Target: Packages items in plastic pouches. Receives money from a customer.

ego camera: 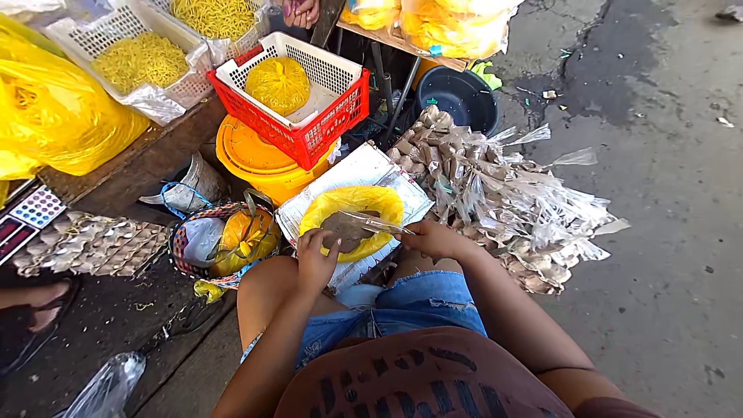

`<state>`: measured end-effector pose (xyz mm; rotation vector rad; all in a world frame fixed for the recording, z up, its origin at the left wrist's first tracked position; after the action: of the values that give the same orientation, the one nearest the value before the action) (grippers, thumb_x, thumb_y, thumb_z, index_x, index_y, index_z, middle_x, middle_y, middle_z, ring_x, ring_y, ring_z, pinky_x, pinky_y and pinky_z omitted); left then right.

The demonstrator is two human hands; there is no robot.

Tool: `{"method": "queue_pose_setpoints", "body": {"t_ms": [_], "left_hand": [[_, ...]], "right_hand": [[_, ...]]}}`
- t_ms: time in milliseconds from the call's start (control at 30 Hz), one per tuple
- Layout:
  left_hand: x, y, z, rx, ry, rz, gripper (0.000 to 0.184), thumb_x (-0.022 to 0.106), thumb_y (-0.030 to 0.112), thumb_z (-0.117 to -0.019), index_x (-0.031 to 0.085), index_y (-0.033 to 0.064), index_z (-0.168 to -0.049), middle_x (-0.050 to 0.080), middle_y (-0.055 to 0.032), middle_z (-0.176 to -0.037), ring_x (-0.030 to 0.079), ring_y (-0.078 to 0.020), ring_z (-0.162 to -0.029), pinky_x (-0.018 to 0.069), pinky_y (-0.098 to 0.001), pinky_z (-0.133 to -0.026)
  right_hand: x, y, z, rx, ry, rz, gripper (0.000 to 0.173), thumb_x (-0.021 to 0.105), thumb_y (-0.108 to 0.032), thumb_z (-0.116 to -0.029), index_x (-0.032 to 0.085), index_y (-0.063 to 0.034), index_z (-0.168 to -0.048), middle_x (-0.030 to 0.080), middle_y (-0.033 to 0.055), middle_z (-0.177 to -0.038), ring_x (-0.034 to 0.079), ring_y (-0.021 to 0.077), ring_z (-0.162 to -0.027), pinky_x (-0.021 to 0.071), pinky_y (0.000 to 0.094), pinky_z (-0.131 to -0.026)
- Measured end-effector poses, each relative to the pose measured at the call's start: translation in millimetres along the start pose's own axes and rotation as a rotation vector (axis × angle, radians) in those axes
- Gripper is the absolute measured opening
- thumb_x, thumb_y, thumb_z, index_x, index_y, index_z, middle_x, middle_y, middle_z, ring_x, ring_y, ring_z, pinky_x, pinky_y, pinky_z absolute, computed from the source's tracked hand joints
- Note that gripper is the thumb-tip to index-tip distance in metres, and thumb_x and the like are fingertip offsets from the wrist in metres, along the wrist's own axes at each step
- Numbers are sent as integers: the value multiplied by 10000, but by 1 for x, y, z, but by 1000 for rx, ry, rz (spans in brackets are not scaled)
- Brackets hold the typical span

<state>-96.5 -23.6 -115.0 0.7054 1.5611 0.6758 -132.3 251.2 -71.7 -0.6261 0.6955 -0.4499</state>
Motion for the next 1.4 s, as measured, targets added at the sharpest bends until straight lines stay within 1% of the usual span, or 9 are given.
{"method": "queue_pose_setpoints", "body": {"t_ms": [167,267,367,467,533,800,1000,1233,1400], "left_hand": [[-32,18,-47,-118,-146,305,478,631,317,-994,598,37,-1380,511,-190,-1481,447,-293,-1412,412,-454,-1131],[-35,25,-74,-44,-316,243,357,685,231,-974,687,44,-1279,514,-196,-1486,419,-289,-1440,364,-443,-1173],[-22,23,-82,-8,-421,128,230,698,159,-962,744,13,-1134,525,-219,-1476,428,-306,-1442,336,-432,-1203],[-4,14,-80,-29,-456,23,263,744,164,-923,746,20,-1144,518,-212,-1489,408,-351,-1448,314,-485,-1211],[7,7,-74,-28,-481,-13,216,734,150,-930,752,25,-1105,526,-204,-1484,417,-346,-1444,321,-487,-1210],[22,4,-61,29,-510,-186,190,630,146,-1002,751,44,-1106,560,-141,-1456,428,-312,-1433,307,-473,-1212],[7,14,-65,9,-480,8,165,668,100,-968,754,-2,-1065,576,-187,-1423,477,-292,-1393,357,-400,-1186],[-22,55,-82,73,-534,158,167,670,89,-968,703,-64,-1027,587,-193,-1385,532,-209,-1332,422,-349,-1132],[-57,113,-89,229,-592,62,171,641,107,-982,695,-52,-1012,615,-153,-1360,530,-165,-1329,409,-328,-1137]], "right_hand": [[10,3,-3,-166,-10,-230,329,502,-311,-1084,642,-68,-912,560,-53,-684,512,22,-553,454,221,-551],[15,0,-5,-162,3,-232,338,503,-324,-1084,642,-73,-906,556,-58,-675,505,21,-549,449,222,-555],[14,-5,-2,-90,41,-49,403,491,-366,-1085,668,-23,-971,577,47,-739,534,149,-639,466,375,-650],[14,-11,-2,-18,41,226,470,476,-406,-1076,672,17,-1025,663,228,-928,645,394,-915,477,615,-835],[16,-15,0,41,18,357,490,456,-431,-1073,672,9,-1066,680,262,-1035,650,445,-1043,470,659,-886],[20,-25,7,100,-11,472,476,435,-421,-1079,665,-4,-1073,683,252,-1094,648,437,-1101,482,647,-887],[26,0,12,95,-9,398,485,429,-427,-1085,661,-1,-1080,681,245,-1074,648,425,-1084,480,632,-903],[52,34,-3,-97,11,67,438,487,-393,-1083,634,20,-1060,632,195,-868,631,330,-823,491,535,-798],[71,8,-16,-283,7,-214,394,461,-335,-1094,656,8,-1081,620,98,-822,589,173,-737,496,397,-738]]}}
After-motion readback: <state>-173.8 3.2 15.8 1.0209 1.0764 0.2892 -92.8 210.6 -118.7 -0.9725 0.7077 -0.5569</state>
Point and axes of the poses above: each hand's wrist, its own z-axis away from the middle knuckle, its own x-axis out of the palm, y = z × x, the point moved 4 cm from there along -z, towards the middle knuckle
